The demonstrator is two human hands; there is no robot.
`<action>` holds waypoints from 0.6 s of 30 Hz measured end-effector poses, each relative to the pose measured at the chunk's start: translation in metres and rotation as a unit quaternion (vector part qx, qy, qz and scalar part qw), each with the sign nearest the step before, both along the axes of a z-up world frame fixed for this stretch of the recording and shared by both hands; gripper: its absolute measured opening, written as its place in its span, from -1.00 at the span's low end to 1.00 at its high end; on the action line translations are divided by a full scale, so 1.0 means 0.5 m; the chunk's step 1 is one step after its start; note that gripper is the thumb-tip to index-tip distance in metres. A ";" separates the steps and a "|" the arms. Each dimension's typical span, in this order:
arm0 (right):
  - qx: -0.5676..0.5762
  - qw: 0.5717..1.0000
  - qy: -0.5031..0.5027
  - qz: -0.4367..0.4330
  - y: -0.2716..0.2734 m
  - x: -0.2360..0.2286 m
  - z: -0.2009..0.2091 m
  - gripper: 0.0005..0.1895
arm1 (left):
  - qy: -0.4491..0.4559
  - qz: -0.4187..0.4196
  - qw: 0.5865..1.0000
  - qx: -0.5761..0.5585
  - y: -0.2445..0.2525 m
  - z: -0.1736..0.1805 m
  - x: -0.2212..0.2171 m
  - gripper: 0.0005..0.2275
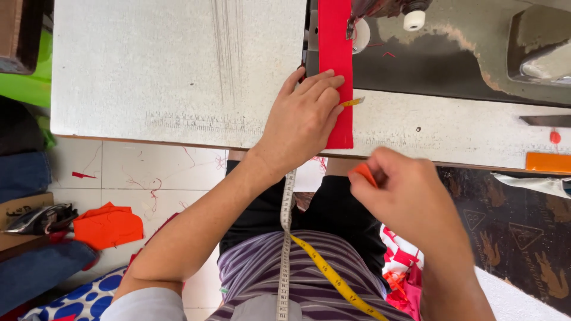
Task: Measuring and marking red fabric strips with a tape measure and tailor's chalk on a sewing table.
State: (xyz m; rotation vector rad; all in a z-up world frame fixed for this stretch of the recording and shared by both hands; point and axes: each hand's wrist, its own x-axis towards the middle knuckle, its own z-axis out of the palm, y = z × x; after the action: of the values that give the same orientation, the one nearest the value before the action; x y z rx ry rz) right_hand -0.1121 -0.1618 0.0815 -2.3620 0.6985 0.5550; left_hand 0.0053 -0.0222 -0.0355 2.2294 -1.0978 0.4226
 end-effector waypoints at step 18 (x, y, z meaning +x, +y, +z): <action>0.157 0.894 -0.403 0.115 -0.019 -0.014 -0.132 -0.89 | 0.313 0.001 0.942 -0.122 0.147 0.119 -0.145 -0.94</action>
State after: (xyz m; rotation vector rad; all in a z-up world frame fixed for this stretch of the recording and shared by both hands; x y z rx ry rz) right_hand -0.1190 -0.1711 0.0156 -2.0958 -0.0530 -0.2331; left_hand -0.0670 0.0515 0.0238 1.9329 -0.6574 -0.1495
